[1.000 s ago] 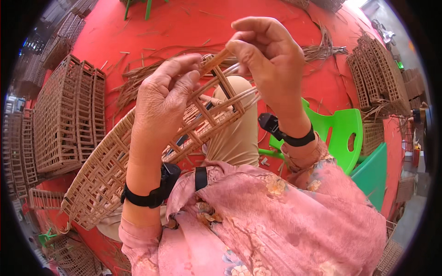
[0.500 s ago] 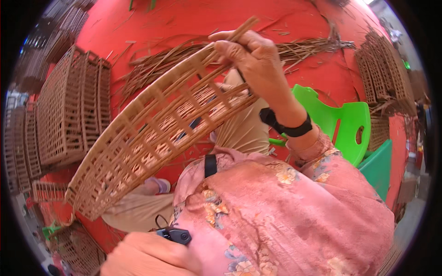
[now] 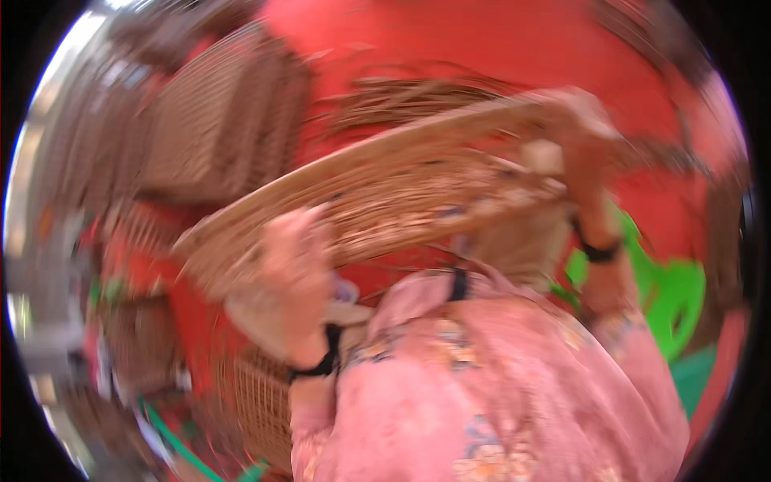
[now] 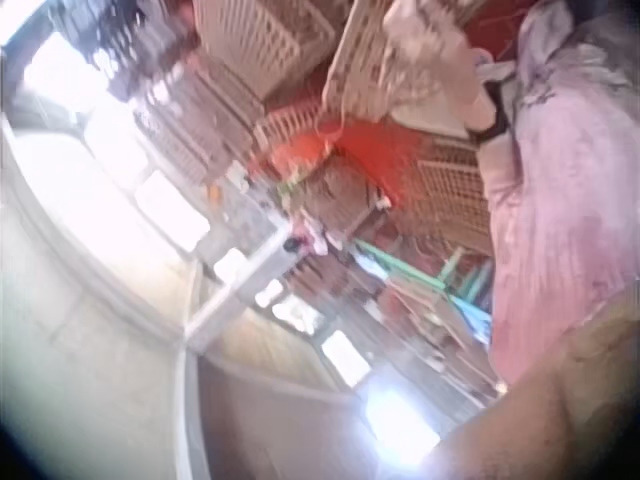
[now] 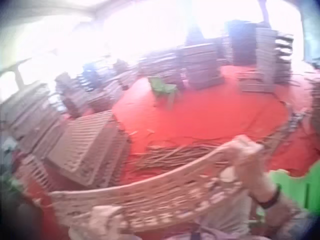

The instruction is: The recorder is hand-weaving a long bamboo or wood structure using thin strips.

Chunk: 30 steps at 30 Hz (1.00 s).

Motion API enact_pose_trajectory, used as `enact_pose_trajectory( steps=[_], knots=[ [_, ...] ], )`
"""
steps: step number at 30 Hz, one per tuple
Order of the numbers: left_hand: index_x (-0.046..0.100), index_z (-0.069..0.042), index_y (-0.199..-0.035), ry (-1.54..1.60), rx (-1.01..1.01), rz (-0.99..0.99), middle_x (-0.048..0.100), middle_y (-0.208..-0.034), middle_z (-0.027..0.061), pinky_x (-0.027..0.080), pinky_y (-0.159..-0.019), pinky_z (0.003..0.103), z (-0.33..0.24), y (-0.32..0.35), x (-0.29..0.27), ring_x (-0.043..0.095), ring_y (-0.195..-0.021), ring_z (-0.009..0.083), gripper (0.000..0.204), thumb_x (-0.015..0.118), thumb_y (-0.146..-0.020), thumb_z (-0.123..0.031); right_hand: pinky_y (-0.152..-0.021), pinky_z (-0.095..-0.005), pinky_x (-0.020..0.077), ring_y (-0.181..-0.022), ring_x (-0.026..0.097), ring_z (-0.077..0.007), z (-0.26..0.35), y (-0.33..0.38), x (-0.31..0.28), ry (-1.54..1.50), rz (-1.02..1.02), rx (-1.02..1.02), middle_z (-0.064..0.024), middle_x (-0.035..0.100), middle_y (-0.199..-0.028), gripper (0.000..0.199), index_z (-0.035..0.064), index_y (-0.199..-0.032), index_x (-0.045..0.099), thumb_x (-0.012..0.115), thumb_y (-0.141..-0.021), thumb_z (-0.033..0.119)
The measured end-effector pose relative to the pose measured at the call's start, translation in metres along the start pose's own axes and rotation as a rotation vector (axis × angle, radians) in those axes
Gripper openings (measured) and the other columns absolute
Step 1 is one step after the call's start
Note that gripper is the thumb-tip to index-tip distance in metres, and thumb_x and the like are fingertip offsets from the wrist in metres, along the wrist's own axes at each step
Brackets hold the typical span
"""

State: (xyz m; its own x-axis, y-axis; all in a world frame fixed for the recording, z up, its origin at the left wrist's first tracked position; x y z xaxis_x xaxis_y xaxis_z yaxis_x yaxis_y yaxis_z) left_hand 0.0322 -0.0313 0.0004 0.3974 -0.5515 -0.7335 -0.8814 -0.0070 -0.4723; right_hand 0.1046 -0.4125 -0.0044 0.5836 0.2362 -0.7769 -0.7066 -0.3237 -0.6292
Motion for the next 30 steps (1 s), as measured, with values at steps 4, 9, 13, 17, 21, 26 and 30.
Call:
enact_pose_trajectory(
  steps=[4,9,13,17,21,26,30],
  knots=[
    [0.071,-0.007,-0.108,0.071,0.160,-0.145,0.063,-0.107,0.0096,0.050,-0.088,0.039,0.017,0.010,0.007,0.061,-0.101,0.0292,0.023,0.074,-0.085,-0.004,-0.069,-0.0337,0.0545,-0.079,0.065,-0.0189,-0.119,0.003,-0.007,0.011,-0.061,0.078,-0.0057,0.066,-0.092,0.023,0.0126,-0.112,0.069,0.057,-0.101,0.029],
    [0.070,-0.005,-0.105,0.111,0.213,-0.223,0.062,-0.107,0.0094,0.052,-0.083,0.039,0.021,0.015,0.010,0.061,-0.099,0.0291,0.024,0.076,-0.082,-0.005,-0.067,-0.0293,0.0528,-0.076,0.063,-0.0130,-0.281,0.009,0.012,0.013,-0.171,0.302,-0.0023,0.069,-0.093,0.023,0.0164,-0.116,0.068,0.056,-0.103,0.031],
    [0.069,-0.006,-0.104,0.158,0.243,-0.191,0.063,-0.110,0.0090,0.053,-0.083,0.039,0.022,0.016,0.010,0.062,-0.100,0.0290,0.021,0.074,-0.083,-0.004,-0.069,-0.0272,0.0521,-0.076,0.061,-0.0113,-0.320,0.020,0.061,-0.142,-0.130,0.436,-0.0025,0.069,-0.094,0.035,0.0191,-0.133,0.068,0.047,-0.109,0.032],
    [0.070,-0.008,-0.109,-0.041,0.196,-0.214,0.064,-0.116,0.0097,0.051,-0.091,0.037,0.047,0.019,-0.037,0.063,-0.108,0.0280,0.021,0.072,-0.088,-0.010,-0.064,-0.0266,0.0489,-0.070,0.058,-0.0089,-0.306,0.039,0.085,-0.354,-0.044,0.718,-0.0010,0.065,-0.084,0.036,0.0110,-0.123,0.074,0.057,-0.105,0.037],
    [0.064,-0.007,-0.128,-0.298,-0.076,-0.291,0.062,-0.131,0.0124,0.040,-0.112,0.040,0.127,0.000,-0.125,0.055,-0.127,0.0304,0.044,0.071,-0.084,-0.008,-0.058,-0.0239,0.0436,-0.066,0.057,-0.0070,-0.287,0.057,0.090,-0.617,-0.125,0.942,0.0006,0.064,-0.078,0.039,0.0058,-0.106,0.076,0.066,-0.099,0.042],
    [0.065,-0.008,-0.129,-0.232,-0.099,0.117,0.064,-0.130,0.0118,0.045,-0.109,0.040,0.194,-0.019,-0.149,0.057,-0.125,0.0314,0.048,0.072,-0.081,-0.009,-0.056,-0.0221,0.0394,-0.063,0.057,-0.0062,-0.270,0.057,0.096,-0.791,-0.169,0.986,0.0026,0.064,-0.076,0.037,0.0081,-0.101,0.075,0.068,-0.097,0.044],
    [0.066,-0.010,-0.128,-0.335,-0.017,0.214,0.067,-0.124,0.0124,0.049,-0.104,0.039,0.198,-0.029,-0.142,0.061,-0.118,0.0306,0.047,0.072,-0.081,-0.010,-0.057,-0.0208,0.0411,-0.064,0.059,-0.0050,-0.259,0.058,0.091,-0.924,-0.313,1.118,0.0033,0.067,-0.079,0.035,0.0095,-0.105,0.075,0.069,-0.097,0.043]
  ],
)
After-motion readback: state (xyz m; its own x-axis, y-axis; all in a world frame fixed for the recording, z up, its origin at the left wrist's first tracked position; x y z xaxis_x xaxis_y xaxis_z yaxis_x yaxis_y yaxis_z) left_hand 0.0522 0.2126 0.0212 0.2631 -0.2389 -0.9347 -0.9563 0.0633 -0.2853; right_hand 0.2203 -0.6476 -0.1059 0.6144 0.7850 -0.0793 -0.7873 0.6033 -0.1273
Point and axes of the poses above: each hand's wrist, its own y-axis away from the middle knuckle, its own x-axis out of the palm, z = x × y, the point moved 3 cm from there along -y, towards the middle knuckle
